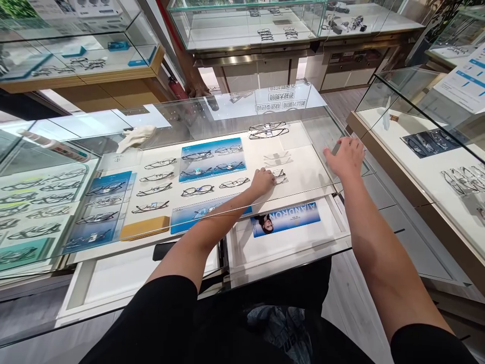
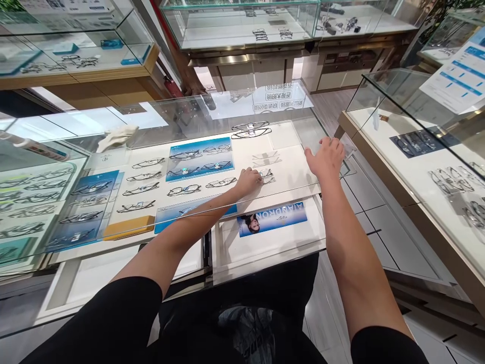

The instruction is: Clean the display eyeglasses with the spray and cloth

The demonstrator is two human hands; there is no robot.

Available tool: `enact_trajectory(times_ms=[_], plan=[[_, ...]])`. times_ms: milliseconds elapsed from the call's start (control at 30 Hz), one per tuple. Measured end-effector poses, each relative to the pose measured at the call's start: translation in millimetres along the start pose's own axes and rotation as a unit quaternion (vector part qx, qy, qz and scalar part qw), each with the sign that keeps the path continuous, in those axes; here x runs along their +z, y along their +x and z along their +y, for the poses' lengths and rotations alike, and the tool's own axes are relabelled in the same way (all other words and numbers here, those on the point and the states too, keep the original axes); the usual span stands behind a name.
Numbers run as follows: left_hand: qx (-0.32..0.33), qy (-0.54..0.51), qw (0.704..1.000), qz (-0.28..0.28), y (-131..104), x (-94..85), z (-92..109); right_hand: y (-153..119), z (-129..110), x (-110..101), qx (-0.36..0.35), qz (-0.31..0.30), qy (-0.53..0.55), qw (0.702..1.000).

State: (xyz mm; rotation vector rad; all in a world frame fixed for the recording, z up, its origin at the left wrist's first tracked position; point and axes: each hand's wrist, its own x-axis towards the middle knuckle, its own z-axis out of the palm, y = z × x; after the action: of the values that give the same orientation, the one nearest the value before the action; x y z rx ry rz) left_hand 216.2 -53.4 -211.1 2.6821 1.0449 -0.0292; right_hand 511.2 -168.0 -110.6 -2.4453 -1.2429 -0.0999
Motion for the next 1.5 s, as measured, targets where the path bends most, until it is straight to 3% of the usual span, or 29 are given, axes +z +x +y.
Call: enact_trajectory(times_ms=[433, 800, 1133, 1500], plan=[[0.026, 0.041, 0.999, -0.006, 12.0, -8.0, -14.2, -6.0, -8.0, -10.2, 0.018, -0.012, 0.013, 1.0], [0.039, 0.065, 0.997, 0.016, 27.3, 0.1, -24.2, -9.1, -12.7, -14.2, 0.019, -0.014, 0.009, 1.0], [0.087, 0.046, 0.994, 0.041, 6.4, -2.5, -25.6, -8.9, -13.2, -14.6, 0.019, -0.02, -0.005, 1.0], [0.068, 0.007, 0.996, 0.052, 4.7, 6.7, -25.8, -9.5, -14.4, -17.2, 0.022, -0.021, 0.008, 1.0]])
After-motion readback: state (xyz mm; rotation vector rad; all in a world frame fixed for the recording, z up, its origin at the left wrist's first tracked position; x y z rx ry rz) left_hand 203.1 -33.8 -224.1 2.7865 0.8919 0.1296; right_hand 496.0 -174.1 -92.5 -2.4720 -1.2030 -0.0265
